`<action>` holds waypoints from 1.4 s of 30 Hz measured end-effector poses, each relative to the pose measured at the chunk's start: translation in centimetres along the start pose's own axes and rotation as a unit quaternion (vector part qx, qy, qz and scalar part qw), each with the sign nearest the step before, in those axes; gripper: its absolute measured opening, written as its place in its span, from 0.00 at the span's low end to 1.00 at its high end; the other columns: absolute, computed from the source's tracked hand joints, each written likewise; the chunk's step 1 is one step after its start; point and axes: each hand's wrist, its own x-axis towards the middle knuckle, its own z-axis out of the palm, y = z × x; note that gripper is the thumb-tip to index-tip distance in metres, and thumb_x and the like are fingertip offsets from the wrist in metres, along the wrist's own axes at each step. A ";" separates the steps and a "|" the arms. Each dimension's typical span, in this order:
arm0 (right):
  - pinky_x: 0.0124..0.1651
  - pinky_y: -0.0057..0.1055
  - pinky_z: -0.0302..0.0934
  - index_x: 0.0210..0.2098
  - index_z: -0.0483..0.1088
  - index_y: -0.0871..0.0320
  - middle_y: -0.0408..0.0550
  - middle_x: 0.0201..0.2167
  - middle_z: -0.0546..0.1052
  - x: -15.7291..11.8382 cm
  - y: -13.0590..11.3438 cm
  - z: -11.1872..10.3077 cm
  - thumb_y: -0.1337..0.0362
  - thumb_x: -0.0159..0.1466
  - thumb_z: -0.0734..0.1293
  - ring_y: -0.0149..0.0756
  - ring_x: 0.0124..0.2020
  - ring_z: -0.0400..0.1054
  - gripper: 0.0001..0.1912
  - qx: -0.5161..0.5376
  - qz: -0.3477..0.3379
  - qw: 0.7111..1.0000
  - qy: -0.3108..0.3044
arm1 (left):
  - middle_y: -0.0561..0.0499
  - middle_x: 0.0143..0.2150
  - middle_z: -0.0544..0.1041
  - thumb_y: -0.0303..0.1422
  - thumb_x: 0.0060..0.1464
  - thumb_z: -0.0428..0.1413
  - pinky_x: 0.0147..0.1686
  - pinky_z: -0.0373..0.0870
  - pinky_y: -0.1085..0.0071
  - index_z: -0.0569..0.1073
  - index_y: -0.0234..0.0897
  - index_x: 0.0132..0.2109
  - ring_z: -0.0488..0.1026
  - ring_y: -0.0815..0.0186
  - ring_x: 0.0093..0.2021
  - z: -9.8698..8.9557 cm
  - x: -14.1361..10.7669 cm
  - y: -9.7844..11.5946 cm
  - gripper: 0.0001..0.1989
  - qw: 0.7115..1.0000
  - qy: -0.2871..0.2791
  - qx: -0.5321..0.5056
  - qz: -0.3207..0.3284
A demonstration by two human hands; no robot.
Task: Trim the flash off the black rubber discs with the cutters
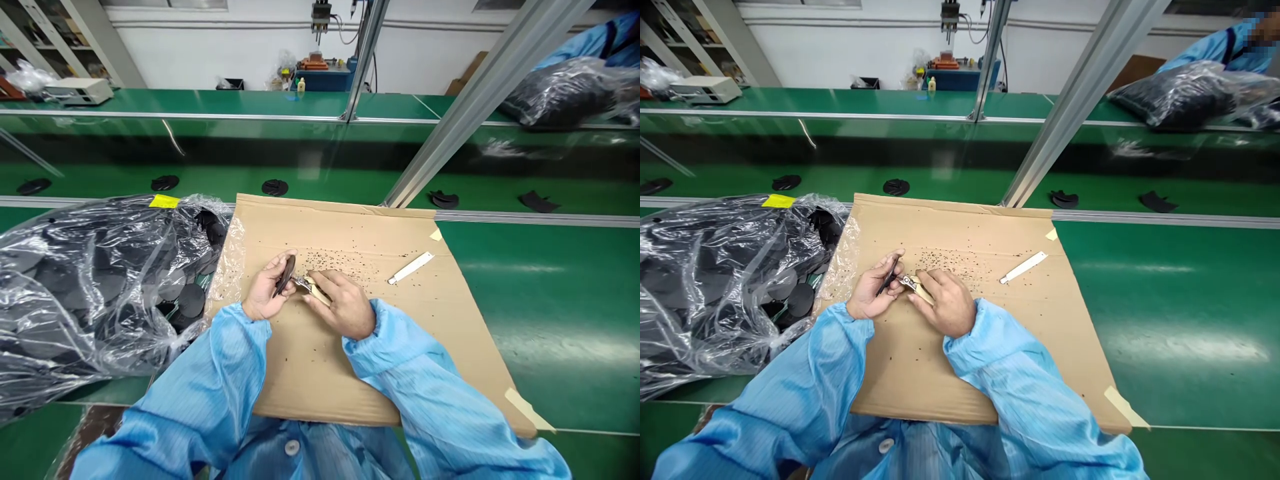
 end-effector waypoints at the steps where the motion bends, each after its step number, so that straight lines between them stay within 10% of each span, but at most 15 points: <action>1: 0.50 0.38 0.67 0.53 0.69 0.60 0.56 0.43 0.76 0.0 0.0 0.0 0.53 0.67 0.61 0.42 0.45 0.71 0.21 0.003 -0.001 1.000 -0.004 | 0.57 0.26 0.65 0.29 0.53 0.58 0.15 0.53 0.79 0.71 0.37 0.45 0.58 0.78 0.17 0.0 0.0 0.0 0.11 1.000 -0.004 0.003 0.000; 17: 0.41 0.30 0.68 0.48 0.72 0.60 0.51 0.36 0.78 0.0 0.1 -0.4 0.58 0.67 0.61 0.36 0.36 0.73 0.16 0.008 -0.015 0.998 -0.060 | 0.56 0.25 0.67 0.33 0.48 0.64 0.16 0.57 0.81 0.74 0.32 0.45 0.61 0.77 0.19 -0.2 0.1 -0.7 0.17 0.998 0.018 0.048 0.031; 29: 0.53 0.44 0.65 0.54 0.67 0.59 0.58 0.47 0.75 -0.1 2.4 -1.0 0.56 0.67 0.61 0.46 0.49 0.70 0.20 0.008 0.097 0.982 0.162 | 0.53 0.32 0.74 0.30 0.43 0.67 0.28 0.68 0.79 0.69 0.33 0.38 0.72 0.74 0.29 -0.1 0.8 -1.0 0.17 0.992 0.046 -0.013 0.120; 34: 0.50 0.46 0.65 0.50 0.70 0.59 0.57 0.43 0.76 2.8 3.2 -2.3 0.54 0.66 0.61 0.47 0.46 0.71 0.19 -0.019 0.094 0.983 0.155 | 0.58 0.26 0.69 0.32 0.42 0.68 0.16 0.53 0.81 0.69 0.34 0.44 0.62 0.79 0.19 -0.4 1.0 -0.8 0.23 0.993 0.046 0.008 0.106; 42: 0.41 0.41 0.65 0.44 0.68 0.57 0.53 0.37 0.75 10.4 -1.0 -2.5 0.59 0.61 0.61 0.46 0.38 0.70 0.14 -0.039 0.009 0.998 0.043 | 0.53 0.25 0.72 0.28 0.38 0.68 0.28 0.67 0.72 0.71 0.32 0.36 0.68 0.72 0.24 -0.9 1.7 -1.6 0.17 0.998 -0.005 0.012 0.062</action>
